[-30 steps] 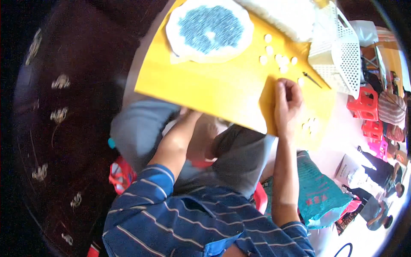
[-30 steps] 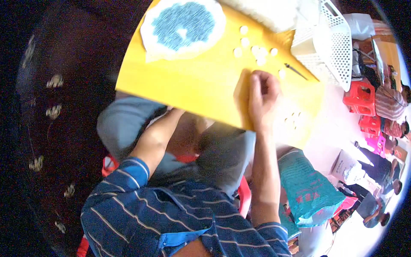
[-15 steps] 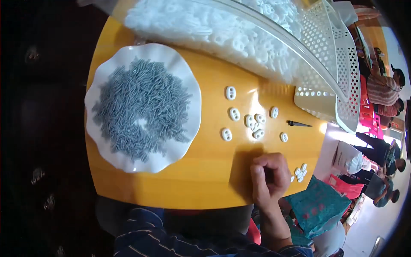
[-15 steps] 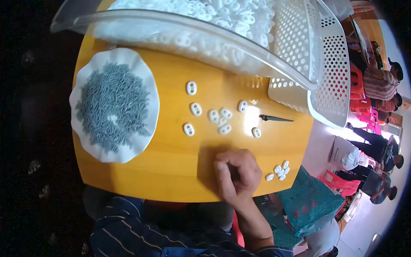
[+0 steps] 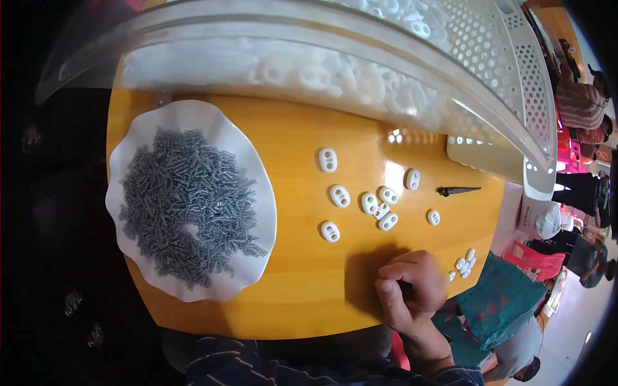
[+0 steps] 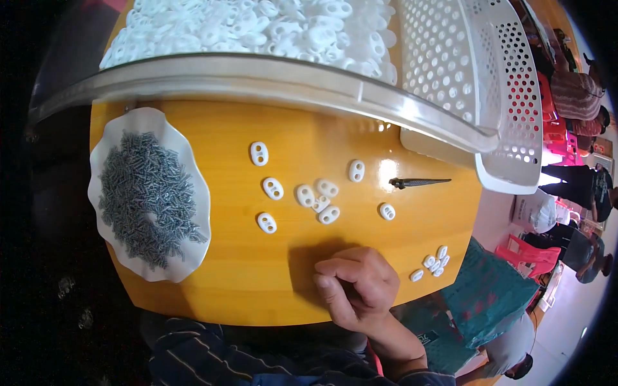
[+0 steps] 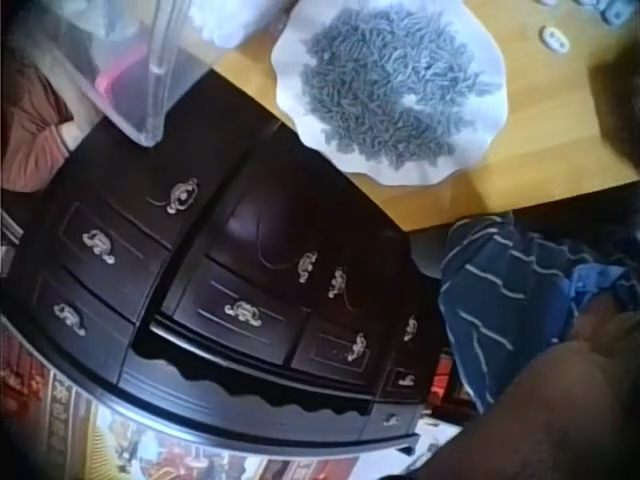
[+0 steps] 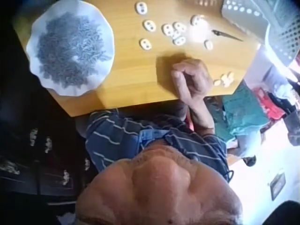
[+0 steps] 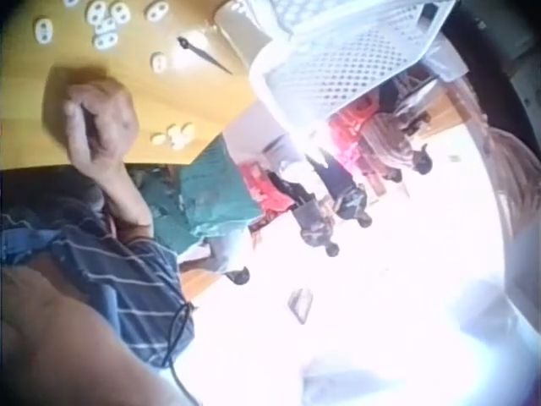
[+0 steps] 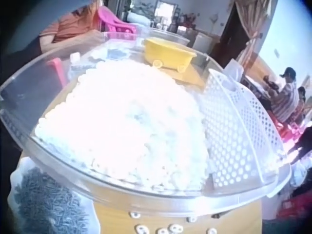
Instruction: Assembling small white plastic fasteners by manually inserting tiny metal pins into pre-drilled holes.
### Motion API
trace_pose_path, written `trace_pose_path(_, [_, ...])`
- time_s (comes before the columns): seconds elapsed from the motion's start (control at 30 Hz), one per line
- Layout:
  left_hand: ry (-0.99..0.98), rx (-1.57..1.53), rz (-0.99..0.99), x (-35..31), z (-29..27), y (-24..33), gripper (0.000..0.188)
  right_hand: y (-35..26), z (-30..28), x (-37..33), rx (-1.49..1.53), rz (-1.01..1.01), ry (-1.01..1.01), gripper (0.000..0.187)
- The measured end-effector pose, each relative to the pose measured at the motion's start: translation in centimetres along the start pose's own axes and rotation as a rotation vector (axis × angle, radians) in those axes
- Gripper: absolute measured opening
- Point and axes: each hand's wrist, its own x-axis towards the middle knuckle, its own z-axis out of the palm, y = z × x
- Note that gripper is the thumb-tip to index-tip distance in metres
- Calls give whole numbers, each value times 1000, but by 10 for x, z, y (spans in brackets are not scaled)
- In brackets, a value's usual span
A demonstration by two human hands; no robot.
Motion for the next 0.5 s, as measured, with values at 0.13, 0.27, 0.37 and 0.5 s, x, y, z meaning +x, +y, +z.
trace_pose_path(0.13, [27, 28, -95, -12, -22, 18, 29, 1, -2, -1, 13, -6, -5, 15])
trace_pose_path(0.27, [62, 48, -189, -20, -40, 34, 30, 2, 0, -2, 10, -6, -26, 11])
trace_pose_path(0.37, [101, 73, -267, -26, -53, 43, 31, -1, 2, -2, 17, -6, -44, 11])
trace_pose_path(0.5, [151, 114, -367, -38, -63, 54, 33, -1, -1, -2, 12, 0, -27, 10])
